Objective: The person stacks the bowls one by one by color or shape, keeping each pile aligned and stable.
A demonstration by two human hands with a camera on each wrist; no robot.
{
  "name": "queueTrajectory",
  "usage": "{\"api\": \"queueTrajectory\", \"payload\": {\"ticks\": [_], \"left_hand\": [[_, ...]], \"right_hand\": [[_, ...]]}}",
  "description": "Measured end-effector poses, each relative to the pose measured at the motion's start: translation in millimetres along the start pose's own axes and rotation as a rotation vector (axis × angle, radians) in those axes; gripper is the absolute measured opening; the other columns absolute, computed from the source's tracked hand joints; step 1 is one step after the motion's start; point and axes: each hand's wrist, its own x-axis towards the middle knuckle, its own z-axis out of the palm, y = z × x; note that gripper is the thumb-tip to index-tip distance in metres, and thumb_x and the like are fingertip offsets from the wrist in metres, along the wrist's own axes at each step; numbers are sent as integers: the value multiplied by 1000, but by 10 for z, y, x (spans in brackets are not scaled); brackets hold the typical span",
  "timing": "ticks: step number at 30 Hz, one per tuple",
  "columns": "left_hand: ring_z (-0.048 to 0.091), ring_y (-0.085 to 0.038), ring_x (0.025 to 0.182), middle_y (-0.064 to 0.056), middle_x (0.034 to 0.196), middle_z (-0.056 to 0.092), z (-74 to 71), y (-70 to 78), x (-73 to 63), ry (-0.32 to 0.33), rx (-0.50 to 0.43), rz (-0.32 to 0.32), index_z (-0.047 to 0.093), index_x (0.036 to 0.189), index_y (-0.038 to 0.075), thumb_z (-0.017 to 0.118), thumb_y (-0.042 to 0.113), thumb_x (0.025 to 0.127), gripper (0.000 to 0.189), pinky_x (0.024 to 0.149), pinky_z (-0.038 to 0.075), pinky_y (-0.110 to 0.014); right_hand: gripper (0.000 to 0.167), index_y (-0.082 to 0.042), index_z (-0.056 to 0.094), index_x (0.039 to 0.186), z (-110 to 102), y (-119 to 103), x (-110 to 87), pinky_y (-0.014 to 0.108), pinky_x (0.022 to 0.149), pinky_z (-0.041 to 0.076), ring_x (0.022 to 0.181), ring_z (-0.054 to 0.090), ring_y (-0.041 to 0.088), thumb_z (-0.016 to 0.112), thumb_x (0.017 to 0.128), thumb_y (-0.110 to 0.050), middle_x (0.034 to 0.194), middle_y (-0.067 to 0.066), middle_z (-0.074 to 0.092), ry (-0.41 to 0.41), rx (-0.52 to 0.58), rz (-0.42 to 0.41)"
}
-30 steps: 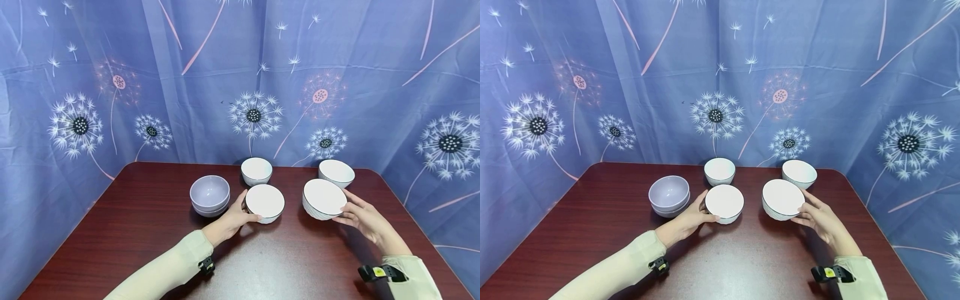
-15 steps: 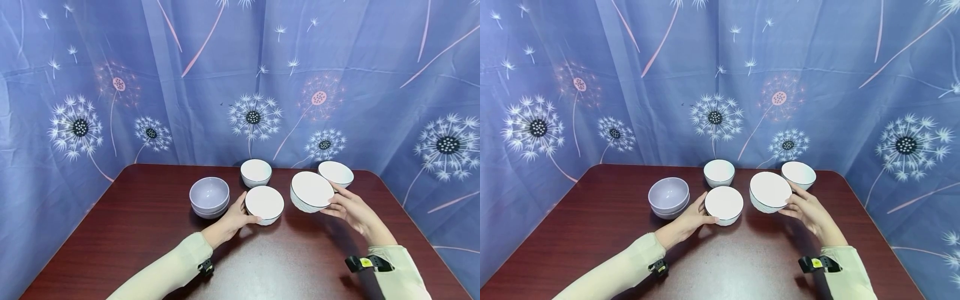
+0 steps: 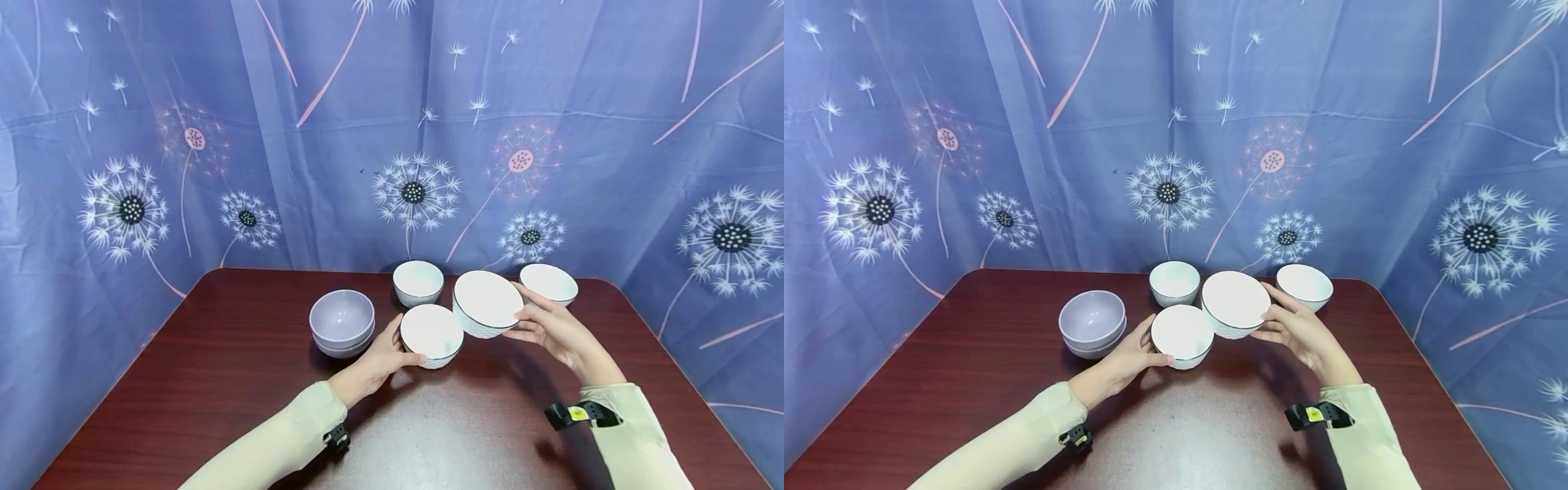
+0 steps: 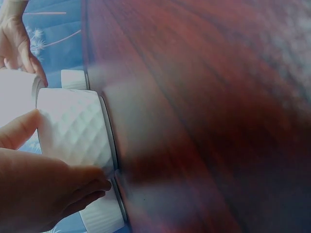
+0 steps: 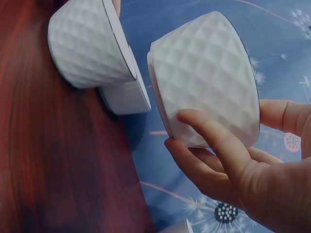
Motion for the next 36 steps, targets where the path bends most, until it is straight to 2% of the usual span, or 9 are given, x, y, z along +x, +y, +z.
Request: {"api": "queueTrajectory", "payload": {"ticks": [6,11,14,19,27,36], "left_hand": [[13,-33,145,-17,159,11,-7,-3,-4,-6,-5,10,7,154,4,73,-8,77,102,116,16,-43],[13,-34,145,-18,159,11,-9,-4,-4,-14,-1,18,7,154,3,73,-9,77,102,116,16,-44],[13,-34,145,-18,159,11,-12,-1,-7,-19,-2,22,7,154,2,73,-9,77,102,116,16,-44],[13,-34,145,-18,159,11,-15,-1,-7,-22,-1,20,6,154,2,72,-10,77,102,116,17,-44],[15,-34,144,-17,159,13,-21,-9,6,-31,-11,29,6,154,3,71,-10,77,101,116,17,-44],[14,-35,144,-18,158,14,-23,8,-14,-40,-4,22,5,154,4,71,-8,79,101,116,17,-46]], "right_hand": [[72,-5,8,154,111,-2,102,40,88,53,95,66,18,44,93,3,146,29,18,-16,-18,8],[70,-3,11,154,195,-2,164,41,87,53,93,67,20,45,93,4,133,20,40,-27,-31,1],[70,-2,11,153,242,-4,192,42,87,53,93,67,21,46,93,4,125,14,47,-34,-27,-1],[71,-1,13,153,311,9,241,42,87,54,93,67,21,47,92,3,124,13,48,-39,-22,7],[68,-2,16,153,399,62,330,41,84,55,89,67,21,46,93,3,111,7,58,-51,-7,24],[67,-3,19,153,499,99,381,42,85,54,90,66,22,48,93,2,115,12,55,-46,-26,50]]}}
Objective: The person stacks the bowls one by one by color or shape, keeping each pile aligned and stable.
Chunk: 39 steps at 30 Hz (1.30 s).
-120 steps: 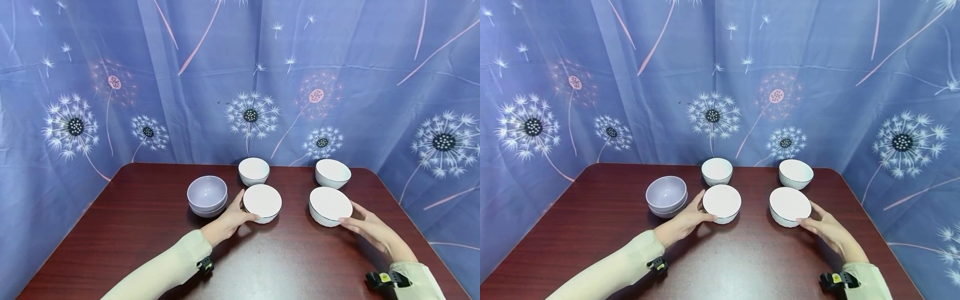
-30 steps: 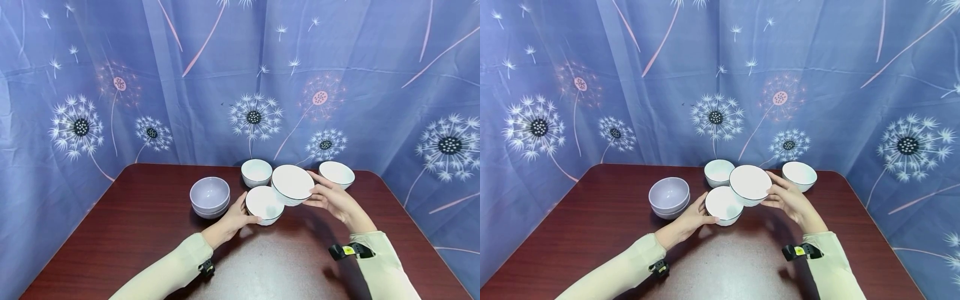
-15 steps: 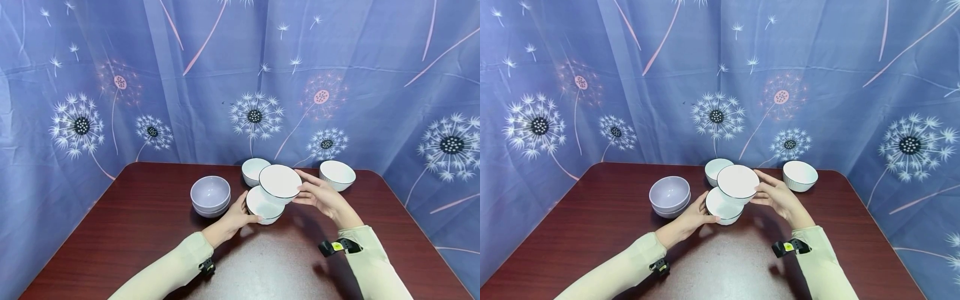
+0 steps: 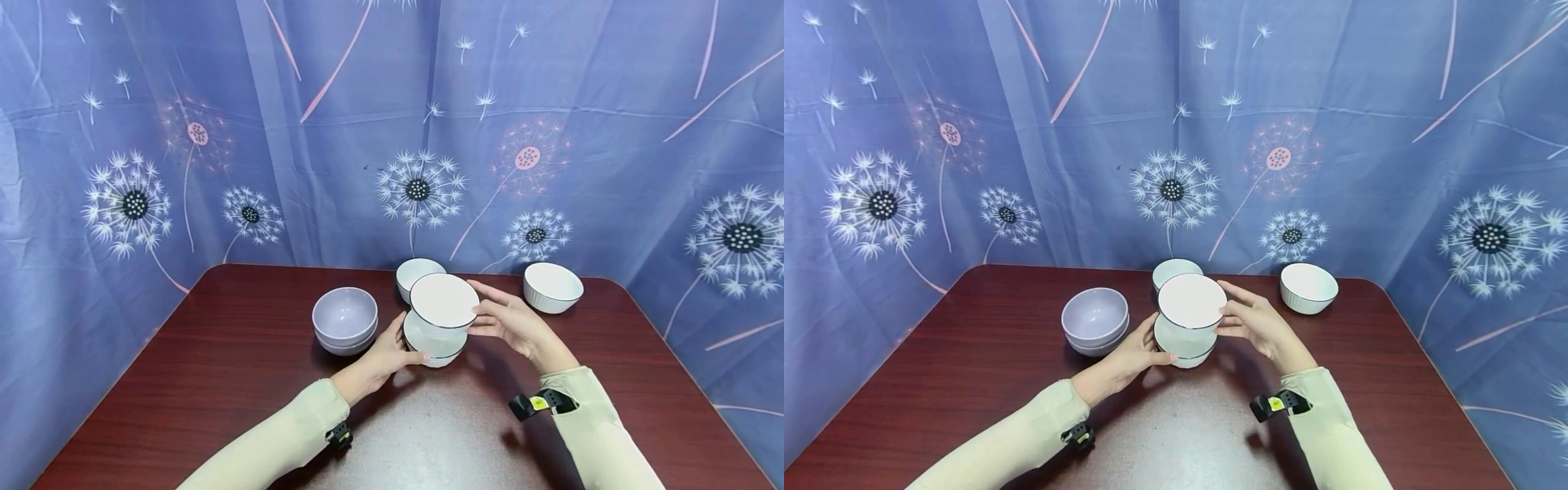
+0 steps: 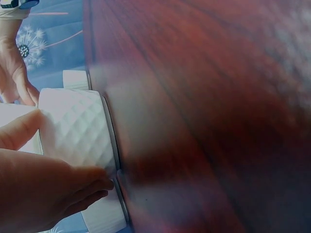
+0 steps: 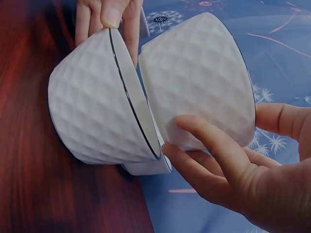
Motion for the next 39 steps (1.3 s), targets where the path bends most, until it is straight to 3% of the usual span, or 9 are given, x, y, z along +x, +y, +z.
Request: {"api": "queueTrajectory", "payload": {"ticks": [11,22,39], "left_hand": [[17,-38,143,-21,157,16,3,-8,5,2,10,2,6,154,3,72,-8,78,101,114,21,-48],[26,-39,140,-21,152,29,10,-25,-8,18,23,0,15,153,4,73,-8,76,96,111,28,-48],[28,-36,140,-19,150,33,-1,-33,13,27,27,13,20,150,4,74,-8,76,93,112,28,-47]], "right_hand": [[67,-3,23,152,87,54,32,41,84,55,87,65,22,51,91,1,117,18,51,8,-19,20],[68,-2,24,152,138,125,48,38,80,56,80,65,19,52,90,2,104,15,56,3,-16,37],[66,0,27,150,161,104,12,42,82,55,86,67,21,55,91,0,110,17,58,21,-106,25]]}}
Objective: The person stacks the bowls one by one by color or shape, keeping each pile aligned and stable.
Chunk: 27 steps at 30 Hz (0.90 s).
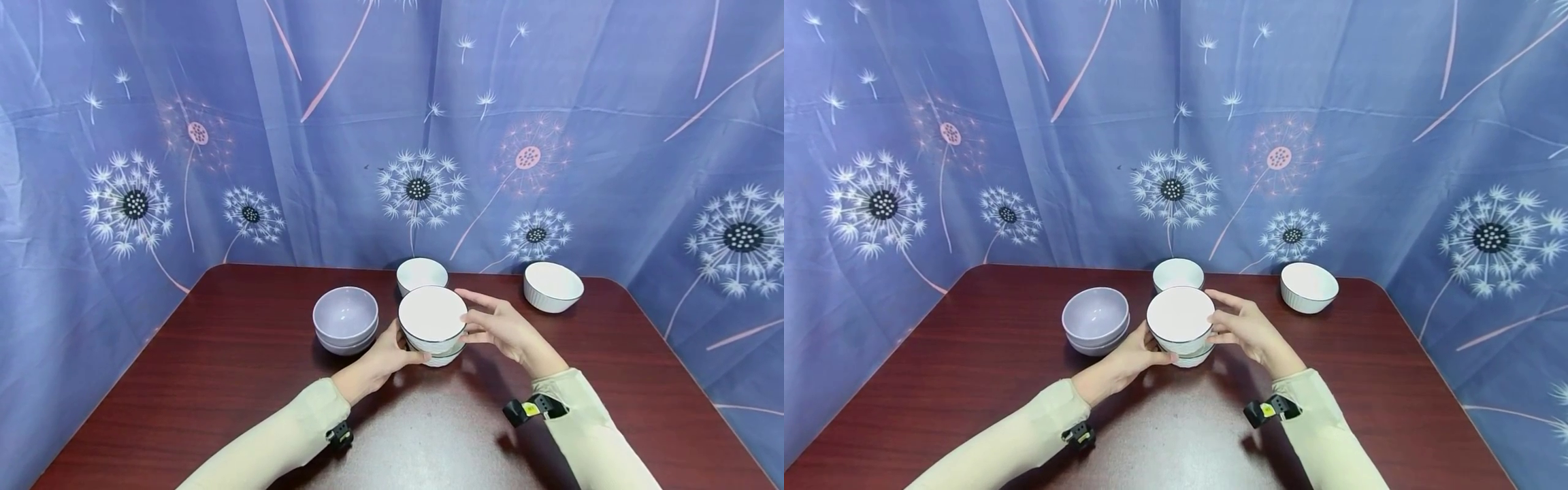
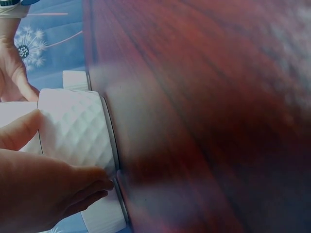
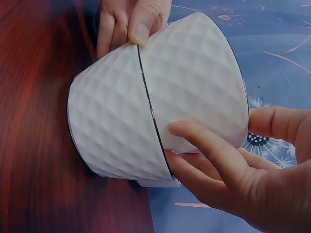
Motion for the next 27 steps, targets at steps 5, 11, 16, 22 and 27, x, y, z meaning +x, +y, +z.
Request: {"api": "queueTrajectory", "payload": {"ticks": [5,11,16,22,27], "left_hand": [[27,-36,140,-20,151,32,-7,7,11,3,3,-5,19,151,3,74,-7,76,94,112,28,-46],[28,-36,140,-21,151,31,-8,9,9,8,5,-7,19,151,2,74,-7,76,94,112,27,-47],[26,-36,140,-21,152,29,-3,-10,15,5,-5,-10,17,151,2,74,-8,76,95,112,27,-47],[22,-38,142,-22,154,24,6,2,11,1,-23,-16,14,152,2,73,-10,76,97,113,26,-47],[20,-39,142,-23,155,22,16,9,13,5,-19,-17,13,152,1,73,-9,76,97,114,23,-47]], "right_hand": [[65,2,27,149,-2,-11,-4,42,83,55,85,65,19,56,91,2,111,17,58,4,-23,-4],[63,4,29,148,11,-17,-11,45,85,54,87,66,20,56,91,4,119,23,55,17,-26,0],[61,3,32,147,17,-9,-21,49,89,51,89,66,20,56,91,4,127,27,50,44,-44,16],[60,4,33,146,13,2,-21,47,88,52,91,66,22,56,91,5,133,32,43,61,-52,23],[60,5,34,146,1,-18,-19,44,85,54,88,66,19,57,90,6,122,27,53,75,-53,33]]}}
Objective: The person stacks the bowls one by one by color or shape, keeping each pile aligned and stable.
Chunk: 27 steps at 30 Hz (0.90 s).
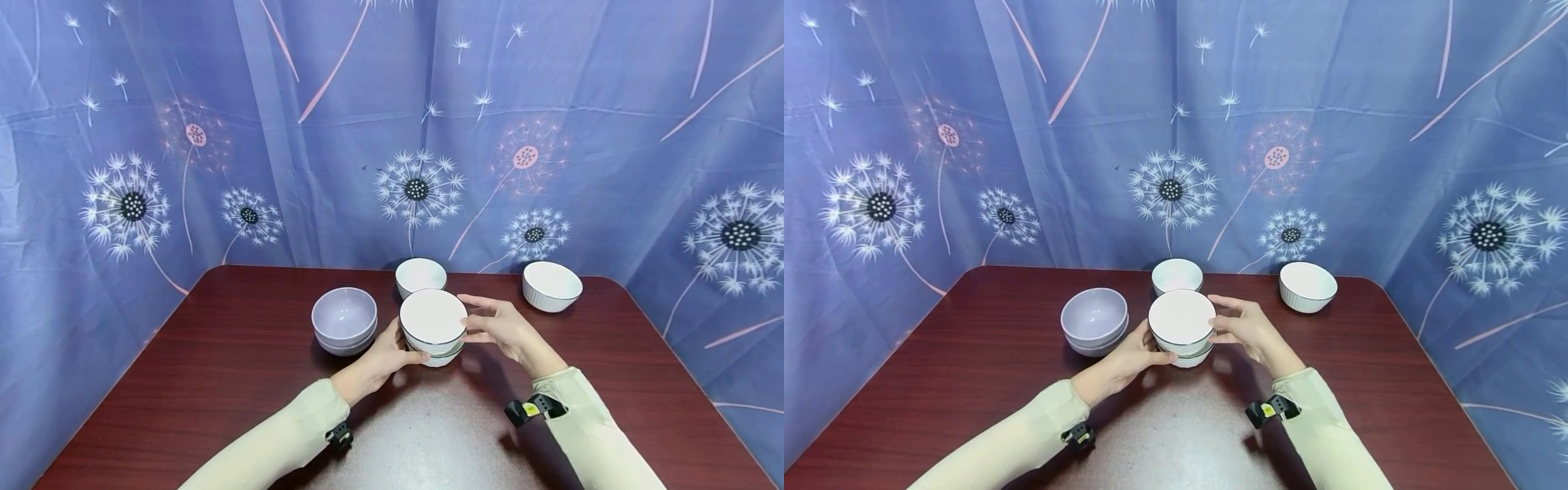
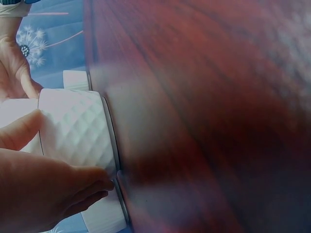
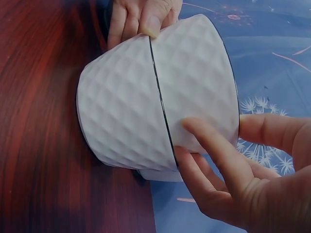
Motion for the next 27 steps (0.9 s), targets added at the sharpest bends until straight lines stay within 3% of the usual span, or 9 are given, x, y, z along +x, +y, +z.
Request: {"api": "queueTrajectory", "payload": {"ticks": [3,10,16,22,27], "left_hand": [[20,-39,142,-23,155,22,1,-3,3,-1,1,6,13,152,1,74,-8,76,98,114,22,-47],[21,-38,142,-23,154,23,-2,-2,6,1,0,8,13,152,1,74,-8,76,98,114,22,-46],[20,-37,142,-23,155,21,-6,14,-3,3,3,-11,10,153,3,75,-7,77,101,114,22,-47],[19,-34,143,-19,157,19,-12,15,-3,3,-10,-23,11,154,5,75,-7,76,101,115,21,-45],[18,-34,144,-18,157,19,-5,19,-8,7,-11,-21,12,154,6,75,-8,76,101,115,21,-45]], "right_hand": [[60,6,35,145,2,-16,0,42,83,55,85,66,17,57,90,7,113,21,56,11,2,11],[59,8,37,143,6,-20,16,43,82,55,82,68,19,58,88,8,117,24,56,34,-16,23],[57,9,38,142,10,-17,28,45,84,54,80,67,17,58,88,8,107,20,60,47,-34,34],[57,9,39,141,20,-18,32,47,87,52,82,66,17,60,88,8,122,29,43,59,-67,45],[57,11,40,140,11,4,43,46,85,53,80,64,16,60,87,10,115,25,43,58,-98,41]]}}
